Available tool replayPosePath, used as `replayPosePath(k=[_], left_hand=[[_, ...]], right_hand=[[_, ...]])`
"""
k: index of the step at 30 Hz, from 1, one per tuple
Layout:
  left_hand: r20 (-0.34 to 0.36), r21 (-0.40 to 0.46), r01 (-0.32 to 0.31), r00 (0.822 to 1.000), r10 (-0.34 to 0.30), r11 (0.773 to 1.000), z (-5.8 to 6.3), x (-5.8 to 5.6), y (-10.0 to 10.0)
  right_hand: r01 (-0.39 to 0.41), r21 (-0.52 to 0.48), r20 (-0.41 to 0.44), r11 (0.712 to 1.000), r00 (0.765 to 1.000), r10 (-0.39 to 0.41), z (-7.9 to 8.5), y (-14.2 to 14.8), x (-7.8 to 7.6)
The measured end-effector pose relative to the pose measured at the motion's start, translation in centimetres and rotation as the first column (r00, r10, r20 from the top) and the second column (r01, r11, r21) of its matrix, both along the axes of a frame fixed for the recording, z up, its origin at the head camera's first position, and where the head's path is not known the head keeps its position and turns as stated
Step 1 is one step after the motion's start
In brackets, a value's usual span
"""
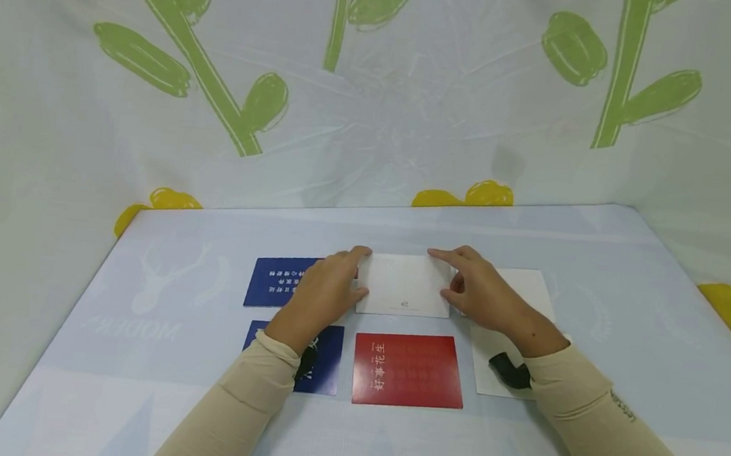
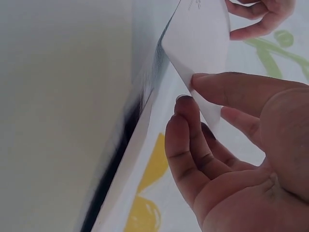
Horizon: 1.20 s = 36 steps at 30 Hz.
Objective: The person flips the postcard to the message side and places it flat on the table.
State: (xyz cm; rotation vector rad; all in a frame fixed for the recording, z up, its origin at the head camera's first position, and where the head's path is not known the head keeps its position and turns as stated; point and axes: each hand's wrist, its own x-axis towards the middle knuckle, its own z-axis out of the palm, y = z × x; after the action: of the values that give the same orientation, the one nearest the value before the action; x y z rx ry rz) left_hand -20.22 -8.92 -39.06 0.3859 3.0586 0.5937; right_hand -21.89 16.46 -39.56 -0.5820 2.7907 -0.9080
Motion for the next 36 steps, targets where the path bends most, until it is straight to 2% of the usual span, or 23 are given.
replayPosePath(k=[4,12,20,28,36], left_hand=[[0.001,0.002,0.002,1.000,-0.002,1.000,-0.1,0.0,0.0],[0.016,-0.002,-0.012,1.000,0.012,1.000,-0.2,0.0,0.1],[0.016,-0.010,0.004,1.000,-0.004,1.000,-0.3,0.0,0.0],[-0.008,-0.033,0.036,0.999,-0.036,0.999,-0.4,0.0,-0.1],[-0.027,-0.079,0.066,0.997,-0.068,0.995,-0.6,0.1,-0.3]], right_hand=[[-0.014,0.042,-0.024,0.999,1.000,0.015,-0.1,0.0,0.0],[-0.069,0.161,-0.139,0.985,0.986,0.092,-0.1,-0.2,0.5],[-0.109,0.235,-0.076,0.966,0.989,0.130,-0.2,-0.3,0.9],[-0.126,0.278,-0.087,0.952,0.984,0.156,-0.1,-0.4,1.1],[-0.134,0.289,-0.063,0.948,0.985,0.158,-0.2,-0.3,1.1]])
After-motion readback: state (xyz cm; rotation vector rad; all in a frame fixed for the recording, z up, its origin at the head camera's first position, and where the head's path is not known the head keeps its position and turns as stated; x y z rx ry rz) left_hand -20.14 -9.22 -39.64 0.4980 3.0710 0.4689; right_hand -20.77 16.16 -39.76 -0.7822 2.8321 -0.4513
